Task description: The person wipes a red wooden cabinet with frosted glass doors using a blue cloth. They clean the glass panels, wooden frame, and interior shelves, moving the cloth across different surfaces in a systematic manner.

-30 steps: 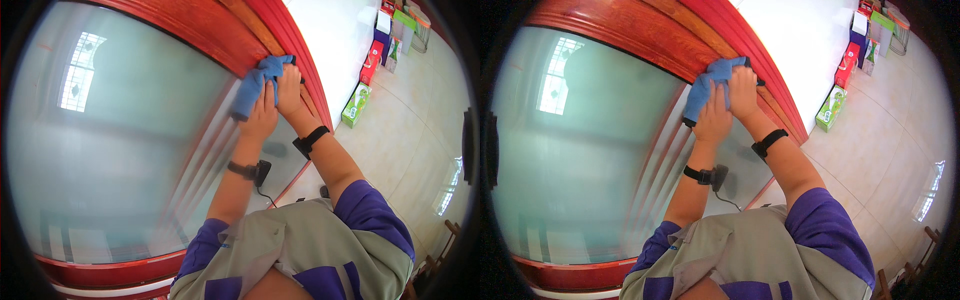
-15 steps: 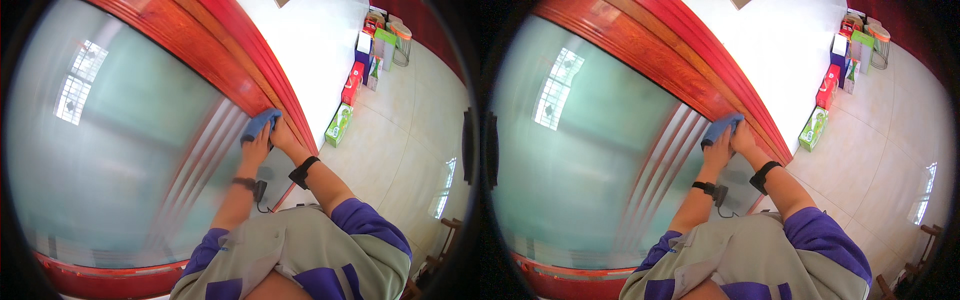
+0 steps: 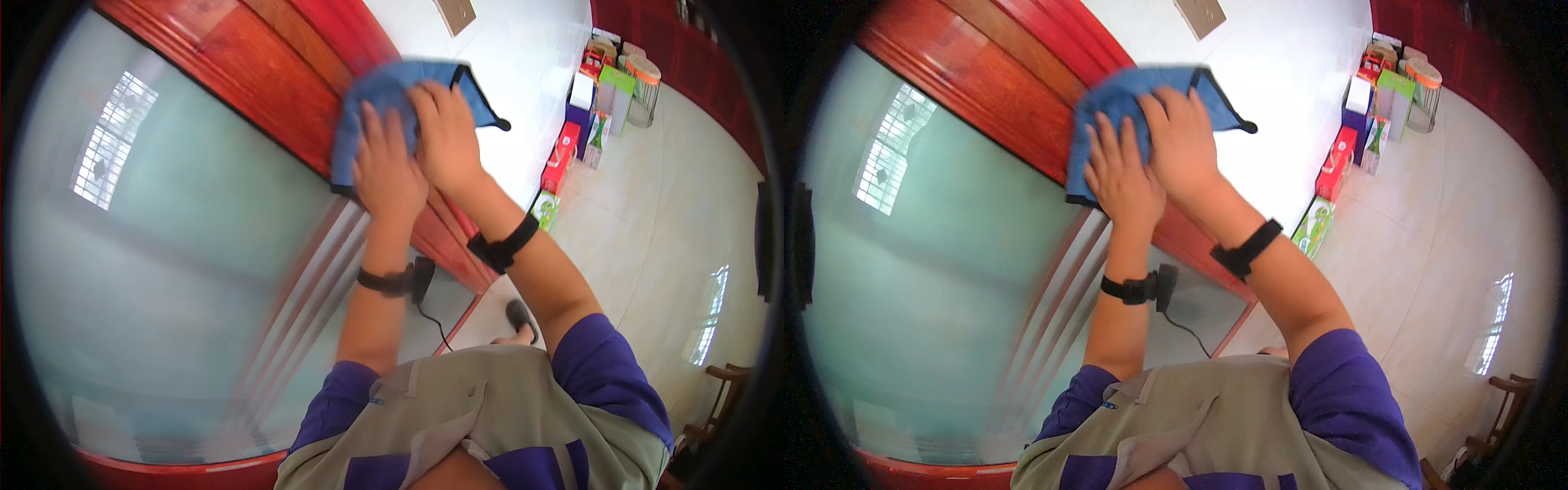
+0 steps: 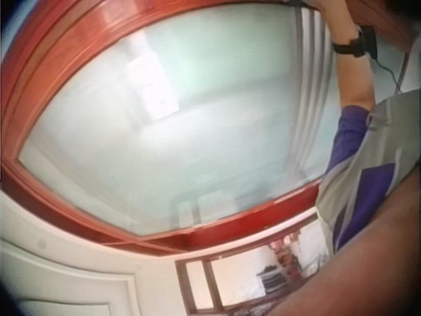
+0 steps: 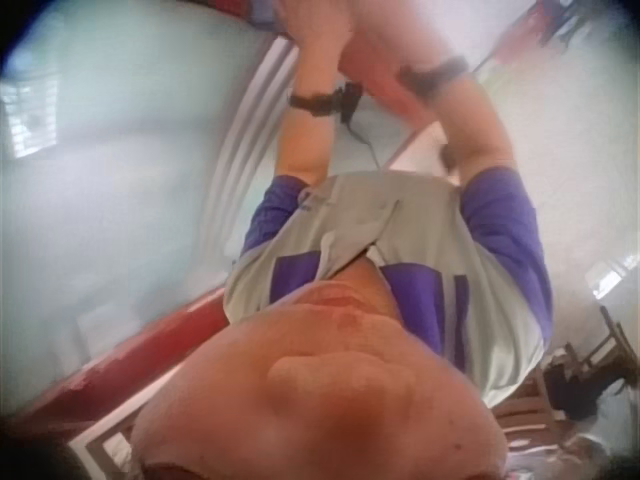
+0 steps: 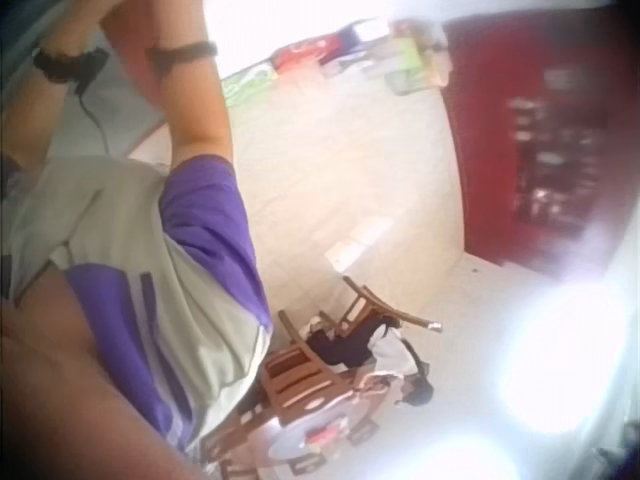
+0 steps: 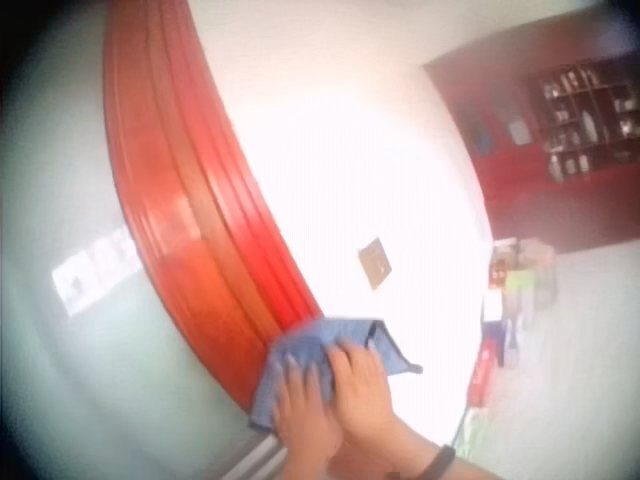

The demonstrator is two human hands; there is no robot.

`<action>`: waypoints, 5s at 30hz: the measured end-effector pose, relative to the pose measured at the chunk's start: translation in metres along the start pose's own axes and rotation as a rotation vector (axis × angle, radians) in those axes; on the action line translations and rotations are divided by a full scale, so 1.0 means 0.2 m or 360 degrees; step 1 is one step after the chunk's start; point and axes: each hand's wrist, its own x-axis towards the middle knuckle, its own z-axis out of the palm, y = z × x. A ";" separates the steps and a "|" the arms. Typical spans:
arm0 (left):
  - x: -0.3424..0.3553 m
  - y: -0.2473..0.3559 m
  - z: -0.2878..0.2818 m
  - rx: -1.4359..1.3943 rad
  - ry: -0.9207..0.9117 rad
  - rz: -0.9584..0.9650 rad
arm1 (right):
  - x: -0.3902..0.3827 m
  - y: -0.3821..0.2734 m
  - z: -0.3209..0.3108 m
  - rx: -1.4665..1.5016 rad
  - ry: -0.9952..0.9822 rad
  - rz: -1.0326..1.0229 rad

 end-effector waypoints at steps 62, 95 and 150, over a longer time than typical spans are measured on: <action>0.43 0.20 0.16 0.0494 0.1057 -0.0344 | 0.61 0.41 0.28 0.0793 -0.0271 -0.1105; 0.18 0.28 0.05 -0.0023 0.0951 -0.0806 | 0.58 0.35 0.13 0.0724 -0.0673 -0.1378; -0.91 0.63 0.81 -0.0254 0.0163 -0.1974 | -0.64 0.52 0.44 0.0816 -0.2097 -0.2551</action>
